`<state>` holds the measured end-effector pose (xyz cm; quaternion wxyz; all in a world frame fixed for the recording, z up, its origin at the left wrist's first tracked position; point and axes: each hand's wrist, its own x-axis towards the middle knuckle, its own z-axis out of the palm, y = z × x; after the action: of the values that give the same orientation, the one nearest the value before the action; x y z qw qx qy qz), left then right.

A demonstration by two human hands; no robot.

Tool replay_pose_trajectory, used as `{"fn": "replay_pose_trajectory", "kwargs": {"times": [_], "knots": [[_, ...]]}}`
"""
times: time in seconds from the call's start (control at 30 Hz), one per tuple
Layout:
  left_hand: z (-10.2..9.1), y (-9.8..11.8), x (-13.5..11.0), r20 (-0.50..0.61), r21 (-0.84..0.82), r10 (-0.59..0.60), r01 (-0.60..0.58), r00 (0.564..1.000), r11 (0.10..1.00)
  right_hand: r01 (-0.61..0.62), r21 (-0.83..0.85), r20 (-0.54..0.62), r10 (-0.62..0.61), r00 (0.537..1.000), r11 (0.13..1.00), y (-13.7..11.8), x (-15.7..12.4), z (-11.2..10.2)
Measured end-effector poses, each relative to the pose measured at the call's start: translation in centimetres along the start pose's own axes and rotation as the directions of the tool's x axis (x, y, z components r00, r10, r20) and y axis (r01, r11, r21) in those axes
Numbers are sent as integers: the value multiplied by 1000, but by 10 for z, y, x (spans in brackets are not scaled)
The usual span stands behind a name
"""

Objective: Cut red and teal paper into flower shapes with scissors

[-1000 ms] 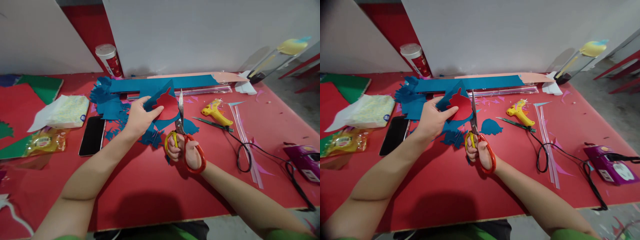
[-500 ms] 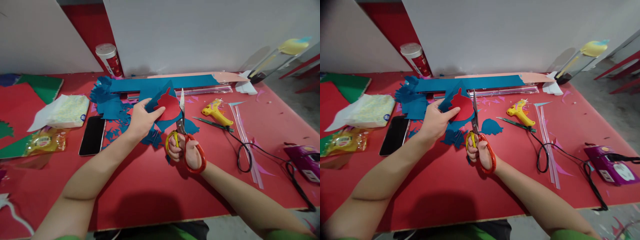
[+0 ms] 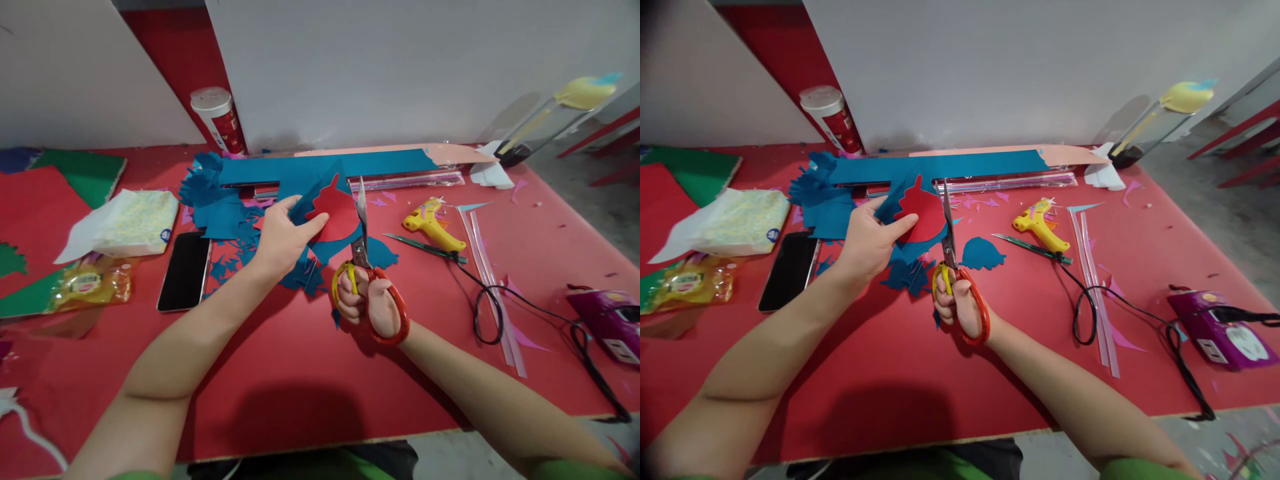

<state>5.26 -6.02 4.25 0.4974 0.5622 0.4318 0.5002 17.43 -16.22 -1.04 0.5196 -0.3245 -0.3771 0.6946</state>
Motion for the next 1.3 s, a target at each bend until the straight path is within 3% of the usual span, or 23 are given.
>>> {"fn": "replay_pose_trajectory", "kwargs": {"times": [0.1,0.4,0.53,0.7,0.93,1.3], "knots": [[-1,1,1,-14,13,-8,8,1000,1000,-12,-9,-5,12,1000,1000,0,0,-1],[-7,5,3,24,139,147,-148,989,979,-31,-41,-5,31,1000,999,7,0,-9],[-7,7,3,42,160,169,-174,985,972,23,-46,-13,-23,1000,999,9,3,-8],[-8,5,4,51,160,152,-159,987,974,97,-93,-26,-100,995,991,12,3,-9],[-8,3,5,41,168,151,-156,988,973,73,-134,-91,-85,992,988,15,1,-11],[-8,6,6,39,181,110,-115,993,977,97,-114,-88,-107,990,989,15,1,-10]]}}
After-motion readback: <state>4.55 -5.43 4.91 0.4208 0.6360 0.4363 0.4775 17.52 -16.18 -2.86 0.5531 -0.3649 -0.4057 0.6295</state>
